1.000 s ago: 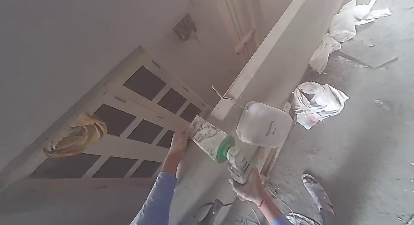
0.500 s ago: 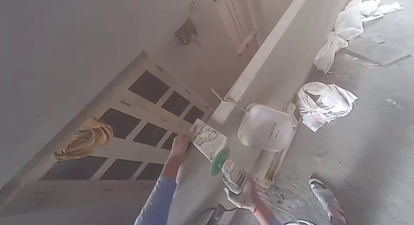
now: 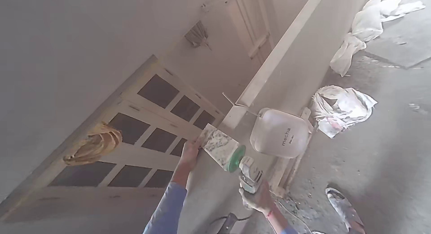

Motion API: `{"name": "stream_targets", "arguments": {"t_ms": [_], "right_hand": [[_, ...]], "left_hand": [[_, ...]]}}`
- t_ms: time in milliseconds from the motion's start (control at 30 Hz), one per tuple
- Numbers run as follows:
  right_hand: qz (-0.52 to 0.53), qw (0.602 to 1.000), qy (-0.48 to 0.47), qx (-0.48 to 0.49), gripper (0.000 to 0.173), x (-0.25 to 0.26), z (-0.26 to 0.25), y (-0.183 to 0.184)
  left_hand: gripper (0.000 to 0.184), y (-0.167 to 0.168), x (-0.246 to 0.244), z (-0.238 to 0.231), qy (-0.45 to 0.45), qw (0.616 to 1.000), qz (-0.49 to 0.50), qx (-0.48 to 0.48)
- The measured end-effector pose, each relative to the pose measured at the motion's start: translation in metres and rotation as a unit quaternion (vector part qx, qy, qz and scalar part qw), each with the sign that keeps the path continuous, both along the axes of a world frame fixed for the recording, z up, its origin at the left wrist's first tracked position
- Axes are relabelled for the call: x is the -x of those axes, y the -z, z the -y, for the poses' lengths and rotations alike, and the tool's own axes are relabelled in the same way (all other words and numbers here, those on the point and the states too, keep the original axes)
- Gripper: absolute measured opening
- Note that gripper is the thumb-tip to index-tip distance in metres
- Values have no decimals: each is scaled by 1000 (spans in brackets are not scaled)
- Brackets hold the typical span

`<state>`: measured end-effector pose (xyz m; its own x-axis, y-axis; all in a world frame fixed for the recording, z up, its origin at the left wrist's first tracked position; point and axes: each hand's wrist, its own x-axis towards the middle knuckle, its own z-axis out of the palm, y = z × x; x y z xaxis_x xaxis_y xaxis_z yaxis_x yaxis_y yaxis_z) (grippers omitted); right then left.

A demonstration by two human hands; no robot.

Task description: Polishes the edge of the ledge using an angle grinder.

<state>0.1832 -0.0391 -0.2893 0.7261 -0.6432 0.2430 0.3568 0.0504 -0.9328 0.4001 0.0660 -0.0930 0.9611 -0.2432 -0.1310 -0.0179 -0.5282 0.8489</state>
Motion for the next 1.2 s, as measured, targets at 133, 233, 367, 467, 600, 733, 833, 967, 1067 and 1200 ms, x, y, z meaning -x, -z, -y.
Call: {"name": "stream_targets", "arguments": {"t_ms": [133,233,367,467,600,733,833,967,1067,1200], "right_hand": [[8,999,-34,12,64,12,-7,-3],[20,998,-55,18,57,18,-19,-1],[-43,999,-11,25,60,12,1,2],[-112,992,8,59,71,8,36,-9],[-126,983,26,130,70,13,60,-22],[-143,962,4,231,74,25,64,-25],[-210,948,-12,241,73,40,70,-41],[-289,934,-28,207,74,49,90,-72],[-293,926,-36,234,70,51,98,-79],[-294,895,-69,328,64,59,90,-91]], "left_hand": [[27,2,-2,1,-1,1000,1,-6],[25,3,-4,-1,0,1000,2,4],[26,3,-3,-3,3,1000,1,16],[31,-2,-2,-1,5,999,2,-34],[27,-2,-4,-5,2,1000,3,-31],[27,-2,-6,-8,15,1000,-6,2],[26,-7,-4,-6,13,1000,-4,-20],[29,-10,-7,-8,16,998,-12,-53],[26,-13,-4,-6,12,999,-22,-38],[28,-7,-8,-10,17,999,-26,-27]]}}
